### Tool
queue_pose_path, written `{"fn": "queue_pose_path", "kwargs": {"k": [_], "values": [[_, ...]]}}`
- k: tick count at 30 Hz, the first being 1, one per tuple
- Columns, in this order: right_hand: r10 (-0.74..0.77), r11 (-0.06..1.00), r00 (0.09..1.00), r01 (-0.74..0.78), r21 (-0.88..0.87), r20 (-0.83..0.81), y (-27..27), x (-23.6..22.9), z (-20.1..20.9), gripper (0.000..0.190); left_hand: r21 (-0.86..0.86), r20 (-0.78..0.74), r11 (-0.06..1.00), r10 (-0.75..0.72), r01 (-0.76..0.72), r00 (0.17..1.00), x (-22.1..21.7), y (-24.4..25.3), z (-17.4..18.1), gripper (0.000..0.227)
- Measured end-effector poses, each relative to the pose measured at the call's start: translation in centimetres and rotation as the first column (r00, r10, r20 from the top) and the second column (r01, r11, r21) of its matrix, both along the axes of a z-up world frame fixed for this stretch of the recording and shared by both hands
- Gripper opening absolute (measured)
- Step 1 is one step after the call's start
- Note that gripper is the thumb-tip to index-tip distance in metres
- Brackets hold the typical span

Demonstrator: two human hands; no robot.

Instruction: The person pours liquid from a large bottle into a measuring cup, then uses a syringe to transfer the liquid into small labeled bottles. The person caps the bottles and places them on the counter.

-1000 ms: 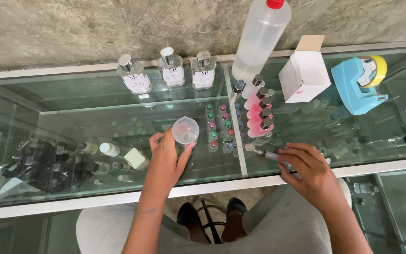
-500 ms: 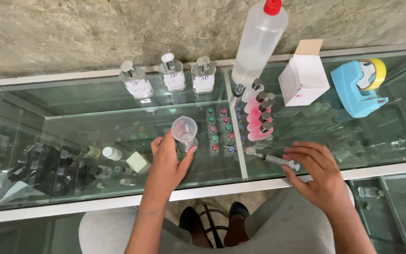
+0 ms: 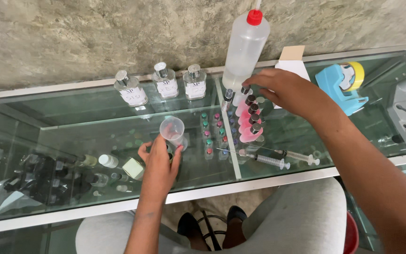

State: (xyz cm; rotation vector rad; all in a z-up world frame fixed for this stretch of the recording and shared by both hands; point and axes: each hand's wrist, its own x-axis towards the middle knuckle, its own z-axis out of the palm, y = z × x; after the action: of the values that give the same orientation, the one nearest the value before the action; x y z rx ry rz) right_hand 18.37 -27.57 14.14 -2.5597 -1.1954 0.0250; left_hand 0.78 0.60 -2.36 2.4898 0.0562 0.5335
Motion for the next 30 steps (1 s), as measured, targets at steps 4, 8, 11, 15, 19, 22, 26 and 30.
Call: {"fn": "queue_pose_path", "kwargs": {"k": [4, 8, 11, 15, 19, 22, 26, 30], "values": [[0.031, 0.998, 0.999, -0.032, -0.054, -0.023, 0.4, 1.4, -1.3, 0.04, 0.024, 0.008, 0.999, 0.046, -0.046, 0.999, -0.2, -0.1, 0.7, 0.052], [0.043, 0.996, 0.999, -0.042, -0.079, 0.013, 0.0, 2.6, -2.2, 0.037, 0.049, 0.017, 0.992, 0.114, -0.115, 0.993, -0.3, -0.2, 1.3, 0.053], [0.039, 0.994, 0.999, -0.037, -0.102, 0.019, -0.1, 3.4, -3.3, 0.035, 0.062, 0.022, 0.988, 0.143, -0.144, 0.989, -0.4, -0.1, 1.4, 0.051], [0.027, 0.995, 0.999, -0.023, -0.094, 0.035, -0.3, 3.8, -4.4, 0.032, 0.052, 0.025, 0.987, 0.149, -0.15, 0.988, -0.3, -0.2, 1.6, 0.05], [-0.005, 0.993, 0.998, 0.013, -0.119, 0.068, -0.3, 3.0, -3.8, 0.026, 0.027, 0.028, 0.99, 0.139, -0.14, 0.99, -0.5, -0.4, 2.0, 0.049], [0.012, 1.0, 0.997, -0.012, 0.003, 0.078, -1.0, 2.3, -2.7, 0.027, 0.025, 0.032, 0.99, 0.135, -0.136, 0.99, -0.4, -0.5, 1.8, 0.064], [-0.053, 0.99, 0.958, 0.013, 0.141, 0.281, -2.8, 1.3, -1.0, 0.036, -0.121, 0.161, 0.981, 0.169, -0.15, 0.972, -0.9, -1.0, 3.2, 0.108], [-0.19, 0.847, 0.979, 0.125, 0.517, 0.074, -3.8, -2.0, 0.3, 0.049, -0.12, 0.573, 0.984, 0.175, -0.129, 0.8, -2.1, -0.6, 3.4, 0.091]]}}
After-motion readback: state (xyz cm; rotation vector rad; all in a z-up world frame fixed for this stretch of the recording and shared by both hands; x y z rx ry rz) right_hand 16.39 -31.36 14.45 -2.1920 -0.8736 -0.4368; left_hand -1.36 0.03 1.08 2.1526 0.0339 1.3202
